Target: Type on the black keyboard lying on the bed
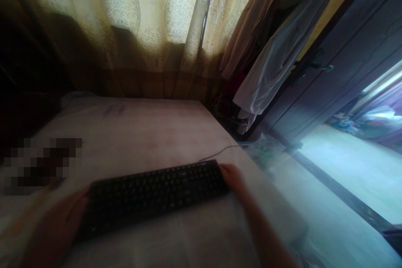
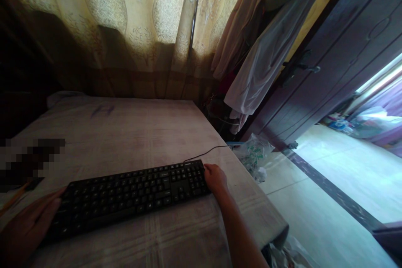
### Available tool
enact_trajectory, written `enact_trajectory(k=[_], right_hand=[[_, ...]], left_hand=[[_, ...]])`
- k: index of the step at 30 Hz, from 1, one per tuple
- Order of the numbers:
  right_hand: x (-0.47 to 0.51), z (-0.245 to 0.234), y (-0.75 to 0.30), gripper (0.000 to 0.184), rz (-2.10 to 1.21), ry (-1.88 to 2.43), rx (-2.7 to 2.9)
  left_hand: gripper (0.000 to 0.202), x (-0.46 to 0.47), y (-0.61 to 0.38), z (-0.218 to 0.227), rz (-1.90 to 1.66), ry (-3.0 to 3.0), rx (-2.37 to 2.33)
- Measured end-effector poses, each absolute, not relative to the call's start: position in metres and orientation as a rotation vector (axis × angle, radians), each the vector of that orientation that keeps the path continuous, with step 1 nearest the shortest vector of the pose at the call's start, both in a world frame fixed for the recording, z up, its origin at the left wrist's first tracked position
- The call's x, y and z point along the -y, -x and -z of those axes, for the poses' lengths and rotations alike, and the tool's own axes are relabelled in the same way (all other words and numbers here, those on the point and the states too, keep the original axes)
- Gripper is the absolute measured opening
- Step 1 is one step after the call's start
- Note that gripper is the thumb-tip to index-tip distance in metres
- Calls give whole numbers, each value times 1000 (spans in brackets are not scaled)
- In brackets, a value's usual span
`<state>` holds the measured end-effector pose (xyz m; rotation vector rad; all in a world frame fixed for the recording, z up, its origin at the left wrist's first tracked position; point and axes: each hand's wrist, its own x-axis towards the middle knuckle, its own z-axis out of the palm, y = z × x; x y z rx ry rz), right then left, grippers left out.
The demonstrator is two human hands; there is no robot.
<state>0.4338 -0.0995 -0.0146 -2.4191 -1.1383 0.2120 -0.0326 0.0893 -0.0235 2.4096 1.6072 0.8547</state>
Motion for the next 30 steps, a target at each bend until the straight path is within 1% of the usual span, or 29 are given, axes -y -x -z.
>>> enact_trajectory(k=[4,9,14,22,27,30], right_hand=[[98,16,-433,33,-203,2428,1122],[82,12,-435,34,-197,2415,1108],[85,9,-434,33,-242,2385,1108],[113,13,-432,33,-305,2347,1092],[100,13,-437,33,-311,2321,1079],[88,13,-439,33,-315,2304,1072]], left_hand=[[71,-87,28,17,-757,-2266,-1630],[69,-80,21,5,-736,-2227,-1635],[73,-75,16,-5,-701,-2261,-1648],[55,-75,18,-5,-740,-2349,-1586],[56,-72,20,-5,-766,-2318,-1589],[51,-70,21,-6,-750,-2301,-1587]])
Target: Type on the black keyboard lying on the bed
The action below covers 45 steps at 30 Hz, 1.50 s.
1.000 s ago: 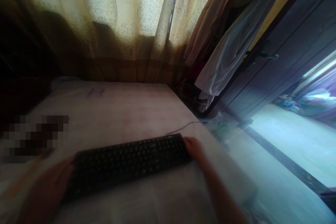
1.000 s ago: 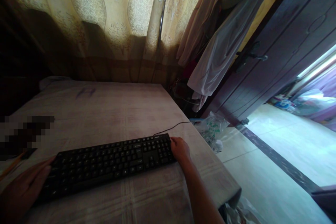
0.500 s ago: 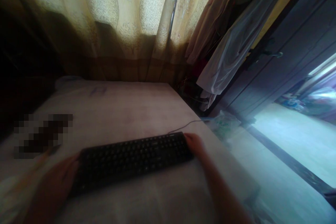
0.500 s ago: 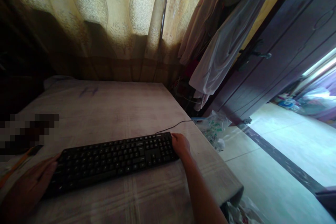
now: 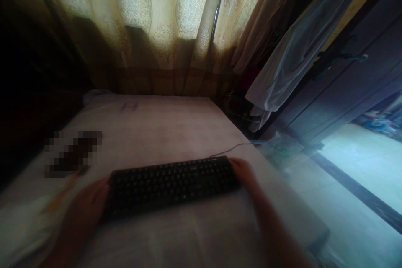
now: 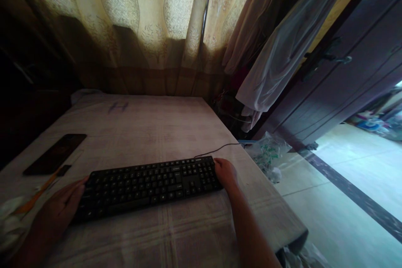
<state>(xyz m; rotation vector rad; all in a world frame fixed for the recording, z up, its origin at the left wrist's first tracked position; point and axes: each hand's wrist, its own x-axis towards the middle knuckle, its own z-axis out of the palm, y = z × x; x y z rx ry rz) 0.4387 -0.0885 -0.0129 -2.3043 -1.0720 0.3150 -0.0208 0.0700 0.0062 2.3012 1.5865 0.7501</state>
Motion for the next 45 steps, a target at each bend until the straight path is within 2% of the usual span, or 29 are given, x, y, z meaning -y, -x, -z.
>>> enact_trajectory(k=[4,13,20,28,45], right_hand=[[85,12,-439,33,-324,2282,1073],[122,13,-431,34,-346,2262,1072],[134,17,-429,33,-344,2267,1045],[118,16,-432,34,-342,2250,1040],[153,23,-421,34,-327,2288,1007]], left_hand=[[49,-68,19,-10,-726,-2290,-1578],[62,-66,15,-11,-723,-2259,-1617],[54,-66,17,-8,-753,-2305,-1590],[56,-67,17,-10,-705,-2309,-1580],[64,-64,13,-12,-679,-2273,-1612]])
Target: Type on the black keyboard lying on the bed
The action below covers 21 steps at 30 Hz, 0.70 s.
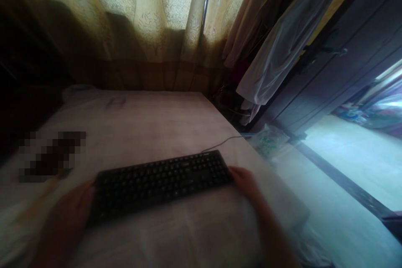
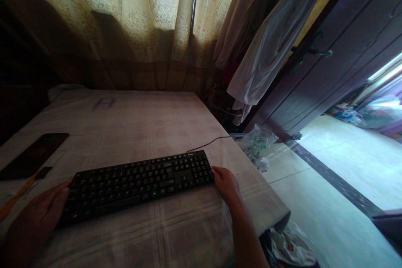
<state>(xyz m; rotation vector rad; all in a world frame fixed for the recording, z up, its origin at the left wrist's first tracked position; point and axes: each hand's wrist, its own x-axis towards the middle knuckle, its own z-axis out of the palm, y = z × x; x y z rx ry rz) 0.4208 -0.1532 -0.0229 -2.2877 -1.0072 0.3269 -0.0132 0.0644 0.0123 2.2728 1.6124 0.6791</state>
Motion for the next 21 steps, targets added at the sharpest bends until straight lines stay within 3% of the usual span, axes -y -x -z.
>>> enact_trajectory(k=[12,21], right_hand=[[173,22,-404,36,-255,2278,999],[154,-15,-369,32,-307,2006,1121]], left_hand=[[60,-63,13,-14,-663,-2260,-1602],[48,-57,12,-18,-663,-2241,-1614]])
